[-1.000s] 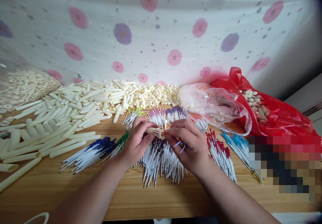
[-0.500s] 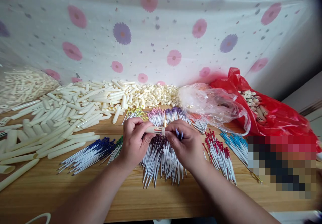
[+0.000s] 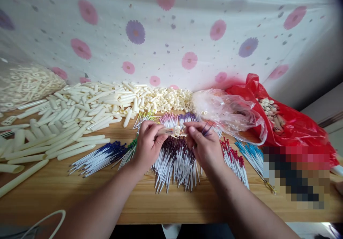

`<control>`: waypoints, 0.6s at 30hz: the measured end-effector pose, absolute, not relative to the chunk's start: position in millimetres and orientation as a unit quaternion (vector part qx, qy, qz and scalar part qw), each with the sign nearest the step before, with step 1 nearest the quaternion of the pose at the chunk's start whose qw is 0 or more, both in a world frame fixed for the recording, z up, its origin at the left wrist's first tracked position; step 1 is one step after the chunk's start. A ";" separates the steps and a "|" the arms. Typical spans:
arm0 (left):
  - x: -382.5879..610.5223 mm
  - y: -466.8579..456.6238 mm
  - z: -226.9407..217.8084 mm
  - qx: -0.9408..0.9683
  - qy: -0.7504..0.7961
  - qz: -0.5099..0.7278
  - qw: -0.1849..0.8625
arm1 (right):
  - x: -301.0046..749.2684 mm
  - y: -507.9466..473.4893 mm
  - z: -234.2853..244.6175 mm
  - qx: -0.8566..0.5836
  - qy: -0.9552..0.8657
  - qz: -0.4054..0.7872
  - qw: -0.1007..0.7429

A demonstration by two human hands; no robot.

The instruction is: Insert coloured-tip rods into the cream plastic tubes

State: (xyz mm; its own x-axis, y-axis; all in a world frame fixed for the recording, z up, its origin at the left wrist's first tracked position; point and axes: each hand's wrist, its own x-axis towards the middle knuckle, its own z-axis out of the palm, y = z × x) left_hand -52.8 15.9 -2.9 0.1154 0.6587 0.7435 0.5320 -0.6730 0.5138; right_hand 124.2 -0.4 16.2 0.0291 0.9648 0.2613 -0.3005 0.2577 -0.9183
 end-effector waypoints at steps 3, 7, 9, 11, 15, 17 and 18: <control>-48.6 7.7 0.2 0.731 0.350 0.536 0.234 | 127.2 24.0 15.9 -0.398 -0.515 0.483 0.586; -46.2 -15.1 8.7 0.739 0.192 0.465 0.448 | 91.4 60.2 14.2 -0.375 -0.751 0.426 0.338; -48.1 -24.7 13.9 0.764 0.144 0.428 0.460 | 58.8 71.5 12.6 -0.340 -0.808 0.391 0.279; -51.7 -29.7 18.5 0.774 0.121 0.415 0.463 | 24.7 77.0 9.8 -0.313 -0.845 0.357 0.246; -58.2 -28.4 21.8 0.739 0.086 0.438 0.505 | -23.5 77.8 0.8 -0.278 -0.898 0.279 0.195; -59.4 -26.7 21.3 0.713 0.068 0.459 0.527 | -34.4 77.4 -4.2 -0.271 -0.914 0.245 0.177; -59.6 -26.3 21.0 0.703 0.060 0.466 0.534 | -37.4 77.4 -6.5 -0.269 -0.920 0.230 0.170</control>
State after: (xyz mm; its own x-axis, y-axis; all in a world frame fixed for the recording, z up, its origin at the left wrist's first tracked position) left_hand -59.6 -26.3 21.0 0.5585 0.5817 0.5913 -0.4143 -0.4220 0.8064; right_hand -37.4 77.4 -6.5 -0.7980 0.5726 0.1880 0.4163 0.7493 -0.5151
